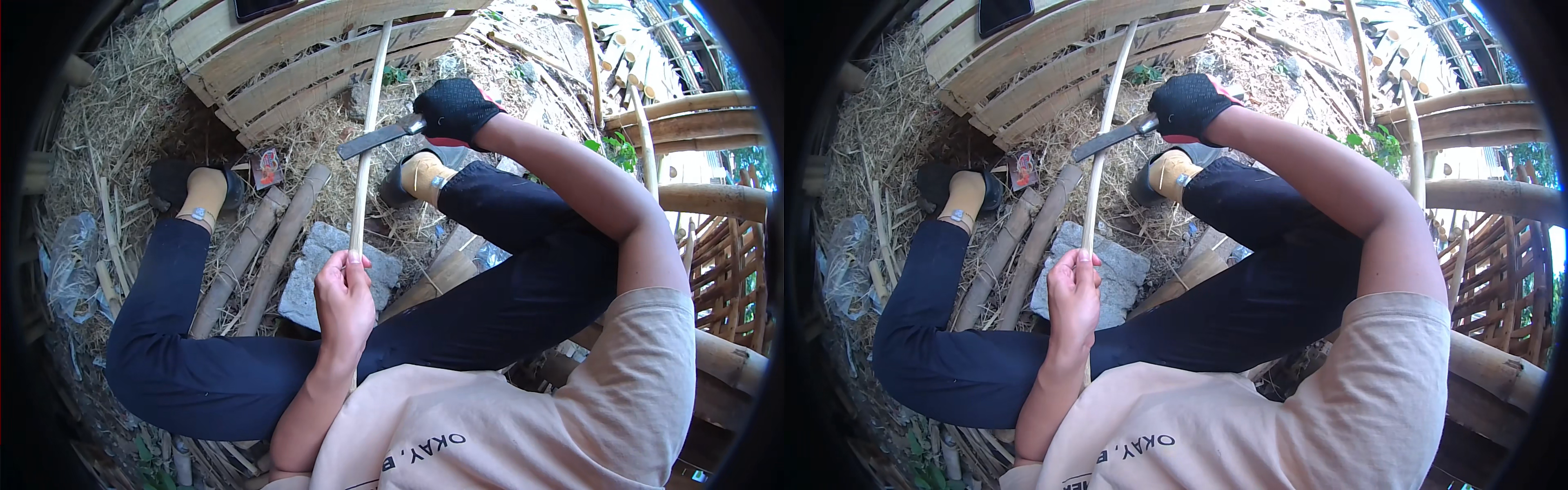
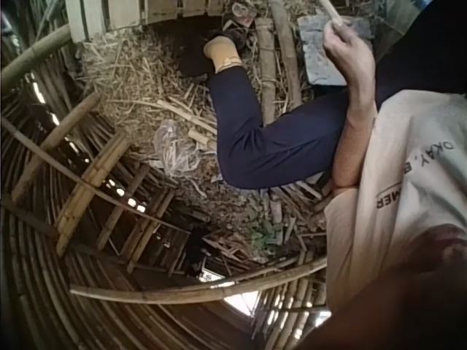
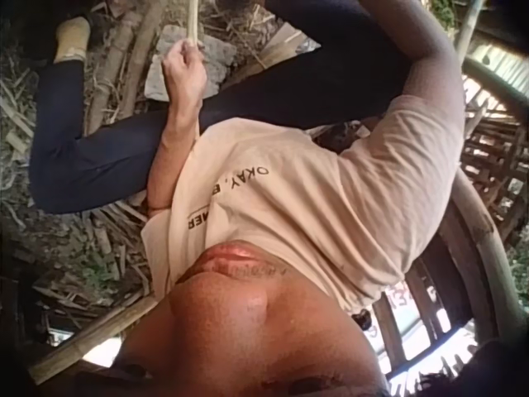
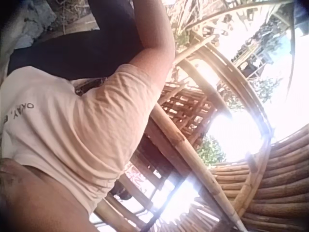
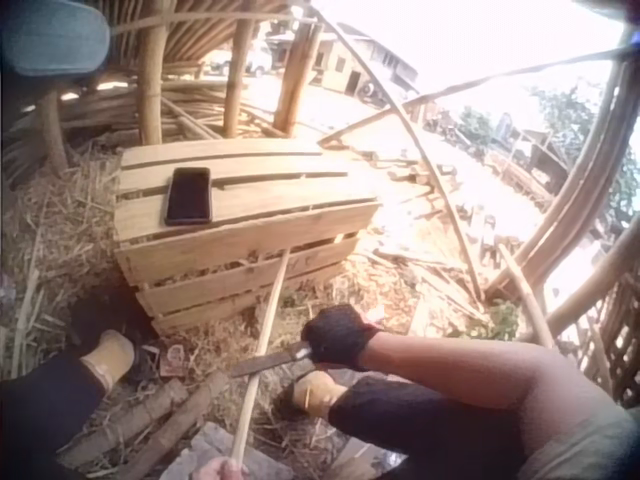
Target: The person is using a metal scraper to shave the surface of a long wooden stick while sitting on the ground. They hold the stick with one hand and repeatedly scrape along its length with the tool held in the other hand.
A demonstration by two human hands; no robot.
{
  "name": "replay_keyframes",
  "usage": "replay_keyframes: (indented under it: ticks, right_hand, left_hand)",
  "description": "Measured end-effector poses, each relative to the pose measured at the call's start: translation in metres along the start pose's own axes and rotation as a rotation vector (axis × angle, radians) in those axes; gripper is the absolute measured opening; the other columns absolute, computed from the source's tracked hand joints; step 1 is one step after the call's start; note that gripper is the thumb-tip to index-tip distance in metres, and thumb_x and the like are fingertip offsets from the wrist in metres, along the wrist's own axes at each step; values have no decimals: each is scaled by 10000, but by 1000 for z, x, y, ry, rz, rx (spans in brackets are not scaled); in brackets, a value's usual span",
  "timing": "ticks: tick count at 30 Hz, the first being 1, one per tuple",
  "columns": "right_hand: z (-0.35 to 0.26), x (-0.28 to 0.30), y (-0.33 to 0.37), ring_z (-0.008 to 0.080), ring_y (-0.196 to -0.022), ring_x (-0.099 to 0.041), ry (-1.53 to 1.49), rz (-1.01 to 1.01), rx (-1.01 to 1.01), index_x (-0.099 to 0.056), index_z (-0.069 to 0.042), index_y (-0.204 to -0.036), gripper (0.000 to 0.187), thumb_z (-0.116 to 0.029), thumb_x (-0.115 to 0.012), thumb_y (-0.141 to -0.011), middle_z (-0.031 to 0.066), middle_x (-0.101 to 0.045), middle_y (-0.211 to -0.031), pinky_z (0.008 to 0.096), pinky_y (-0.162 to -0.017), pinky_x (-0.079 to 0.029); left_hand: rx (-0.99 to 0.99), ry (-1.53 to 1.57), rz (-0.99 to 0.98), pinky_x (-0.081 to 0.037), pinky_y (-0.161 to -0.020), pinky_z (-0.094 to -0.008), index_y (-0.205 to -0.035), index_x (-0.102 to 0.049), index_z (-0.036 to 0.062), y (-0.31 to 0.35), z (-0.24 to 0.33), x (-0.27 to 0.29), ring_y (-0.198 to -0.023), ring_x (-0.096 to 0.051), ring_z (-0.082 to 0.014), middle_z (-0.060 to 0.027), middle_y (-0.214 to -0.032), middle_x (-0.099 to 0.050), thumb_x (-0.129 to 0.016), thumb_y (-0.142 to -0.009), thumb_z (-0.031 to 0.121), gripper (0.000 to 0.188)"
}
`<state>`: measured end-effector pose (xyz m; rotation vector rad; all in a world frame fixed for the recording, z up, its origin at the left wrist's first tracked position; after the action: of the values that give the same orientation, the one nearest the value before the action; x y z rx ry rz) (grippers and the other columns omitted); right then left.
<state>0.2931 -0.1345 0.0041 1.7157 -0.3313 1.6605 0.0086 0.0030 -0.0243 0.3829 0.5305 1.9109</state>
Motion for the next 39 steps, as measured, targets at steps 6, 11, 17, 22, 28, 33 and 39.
replay_keyframes:
  ticks: [6,11,17,22,28,33,39]
  right_hand:
    - [107,0,-6,349,-840,-710,49,68,-435,-751,-117,-967,280,-265,-571,-814,186,-720,-928,428,-765,-556]
    - [101,-9,18,341,-879,-696,-9,10,-350,-747,-162,-997,282,-347,-612,-832,164,-716,-922,423,-797,-543]
    - [0,11,23,346,-869,-696,-311,-77,-88,-742,-143,-989,318,-403,-655,-828,164,-715,-903,431,-811,-542]
    - [-43,4,34,380,-797,-693,-208,-153,77,-745,-112,-882,273,-349,-665,-772,184,-704,-822,452,-731,-556]
    - [-18,0,13,375,-794,-697,-74,-54,6,-746,-113,-857,205,-243,-665,-721,188,-700,-805,452,-721,-564]
    - [4,-7,1,346,-825,-707,1,-48,-14,-757,-134,-912,215,-225,-611,-783,156,-718,-856,443,-745,-566]
    - [62,4,-14,349,-825,-706,81,87,-201,-755,-131,-932,231,-221,-603,-784,167,-717,-861,442,-754,-559]
  left_hand:
    - [-2,11,-58,-292,-456,-255,-839,-576,11,11,-6,-7,-502,-367,-29,49,-587,-429,-466,-1036,150,265]
    - [38,67,-7,-276,-459,-245,-862,-581,10,2,-1,1,-511,-350,-20,60,-598,-421,-467,-1040,154,255]
    - [59,108,-14,-258,-464,-243,-877,-580,5,-1,2,-5,-519,-325,-17,68,-606,-405,-464,-1039,138,240]
    - [10,5,20,-276,-461,-258,-862,-580,1,-2,-4,-5,-508,-345,-29,52,-591,-416,-470,-1032,127,239]
    - [-39,-125,40,-325,-468,-280,-835,-579,4,0,-8,-6,-502,-414,-53,20,-570,-453,-485,-1019,124,239]
    - [-75,-164,43,-338,-468,-295,-830,-578,6,-2,-9,-5,-492,-433,-70,4,-567,-467,-490,-1013,125,236]
    - [-83,-151,10,-334,-457,-306,-827,-589,6,7,-5,-8,-473,-435,-80,-7,-546,-468,-498,-1010,137,243]
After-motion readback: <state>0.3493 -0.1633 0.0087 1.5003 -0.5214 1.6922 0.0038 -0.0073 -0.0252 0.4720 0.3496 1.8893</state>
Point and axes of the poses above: each hand's wrist, its own y-axis away from the middle knuckle, its own x-axis out of the back of the hand, z = x × y, the point moved 1 cm from there along -y, towards the middle knuckle
